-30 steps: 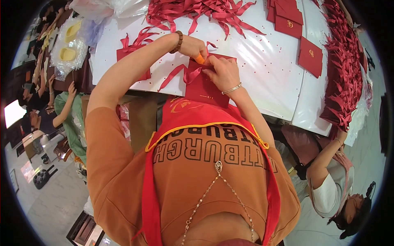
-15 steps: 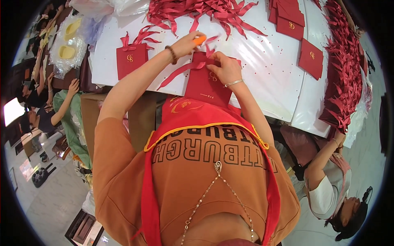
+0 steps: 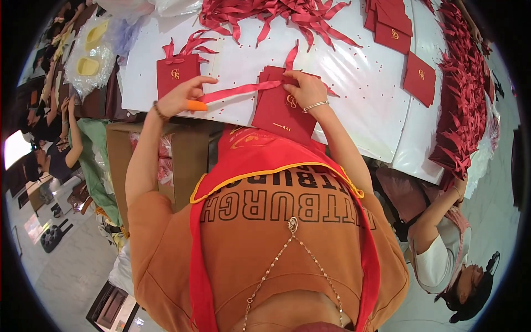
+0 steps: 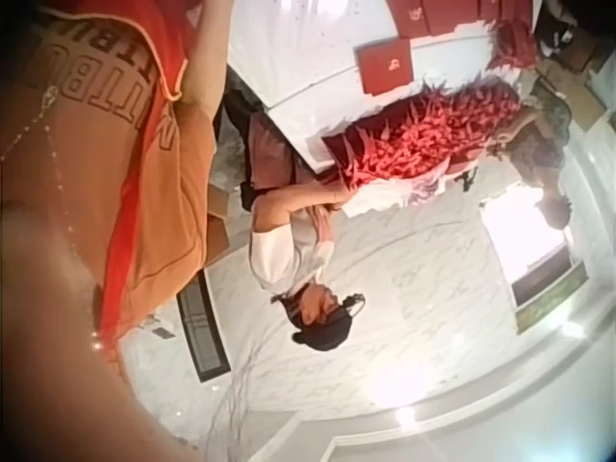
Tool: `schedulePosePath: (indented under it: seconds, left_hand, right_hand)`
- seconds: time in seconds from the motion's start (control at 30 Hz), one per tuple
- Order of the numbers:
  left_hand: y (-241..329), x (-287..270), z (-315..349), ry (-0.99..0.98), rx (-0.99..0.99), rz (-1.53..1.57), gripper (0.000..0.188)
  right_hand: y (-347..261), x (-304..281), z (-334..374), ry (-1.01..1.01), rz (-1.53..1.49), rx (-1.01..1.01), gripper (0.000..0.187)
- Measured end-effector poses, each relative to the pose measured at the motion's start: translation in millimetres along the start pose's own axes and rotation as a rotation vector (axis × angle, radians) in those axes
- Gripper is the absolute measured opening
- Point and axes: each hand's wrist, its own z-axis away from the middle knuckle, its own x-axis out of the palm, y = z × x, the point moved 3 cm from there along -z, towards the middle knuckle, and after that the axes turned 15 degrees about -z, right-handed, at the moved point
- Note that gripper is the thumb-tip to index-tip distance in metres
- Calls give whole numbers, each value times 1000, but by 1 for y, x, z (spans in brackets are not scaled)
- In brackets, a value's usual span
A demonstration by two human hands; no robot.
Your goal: Tying decorative ribbons onto small red gift bags.
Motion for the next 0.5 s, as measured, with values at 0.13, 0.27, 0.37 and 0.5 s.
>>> schedulePosePath:
  seconds: [0.13,0.27,0.37,0.5]
  left_hand:
    - [-17,-11,26,222,195,390,57]
    - [13,-7,28,508,499,785,52]
    - [29,-22,7,336,573,732,38]
    - [80,-3,-34,743,429,-480,22]
  right_hand:
    - [0,2,-2,-29,22,25,29]
    - [-6,6,-5,-69,31,9,29]
    - [-9,13,-6,-13,-54,-87,29]
    - [-8,19,-11,-60,-26,-87,29]
